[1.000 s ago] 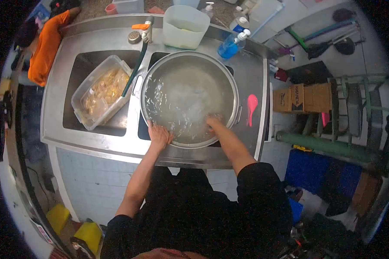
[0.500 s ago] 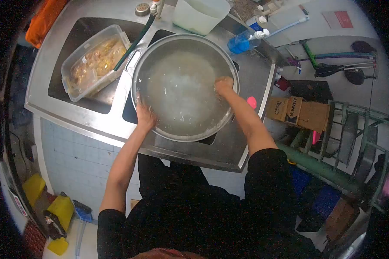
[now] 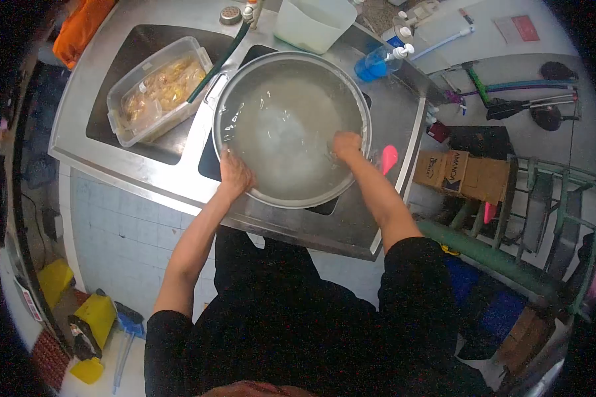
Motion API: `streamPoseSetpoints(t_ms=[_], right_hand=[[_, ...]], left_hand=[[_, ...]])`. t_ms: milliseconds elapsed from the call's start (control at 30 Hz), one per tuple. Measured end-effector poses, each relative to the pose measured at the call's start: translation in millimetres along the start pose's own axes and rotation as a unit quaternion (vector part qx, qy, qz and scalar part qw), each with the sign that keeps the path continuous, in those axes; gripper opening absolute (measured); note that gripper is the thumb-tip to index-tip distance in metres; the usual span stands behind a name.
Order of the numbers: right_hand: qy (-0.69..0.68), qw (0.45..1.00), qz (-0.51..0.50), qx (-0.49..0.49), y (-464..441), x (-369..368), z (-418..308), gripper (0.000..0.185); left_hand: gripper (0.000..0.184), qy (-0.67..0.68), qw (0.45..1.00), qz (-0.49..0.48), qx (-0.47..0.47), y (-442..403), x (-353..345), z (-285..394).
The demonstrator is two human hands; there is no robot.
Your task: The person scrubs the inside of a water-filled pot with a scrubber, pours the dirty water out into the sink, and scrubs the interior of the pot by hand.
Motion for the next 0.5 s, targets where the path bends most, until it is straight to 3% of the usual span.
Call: streamPoseSetpoints(t_ms=[67, 100, 200, 300, 400, 500], right_hand=[[-0.024, 0.999, -0.036, 0.003, 16, 4, -10, 0.025], [-0.030, 0.998, -0.051, 0.004, 23, 4, -16, 0.024], [-0.055, 0.996, -0.065, 0.031, 30, -22, -37, 0.026], [-0.058, 0.987, -0.145, 0.027, 51, -4, -57, 0.031], [-0.099, 0.969, -0.222, 0.040, 49, -16, -89, 0.036], [-0.147, 0.956, -0.247, 0.066, 35, -39, -135, 0.037]], left_hand=[[0.062, -0.001, 1.000, 0.007, -0.027, 16, 12, 4], [0.060, 0.059, 0.983, 0.152, -0.080, 16, -6, 0], [0.053, 0.045, 0.994, 0.033, -0.095, 37, 19, -1], [0.043, 0.133, 0.976, 0.054, -0.163, 48, 28, -14], [0.037, 0.255, 0.917, 0.156, -0.266, 62, 26, -32], [0.043, 0.250, 0.915, 0.129, -0.290, 72, 41, -42]])
Point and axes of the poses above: each hand's wrist, its own y-axis away from the middle knuckle, its own x-axis out of the back of the hand, z = x × y, the point moved 3 cm from there along -y, towards the middle knuckle, and after that the axes turned 15 degrees about y, right-handed, at the moved point
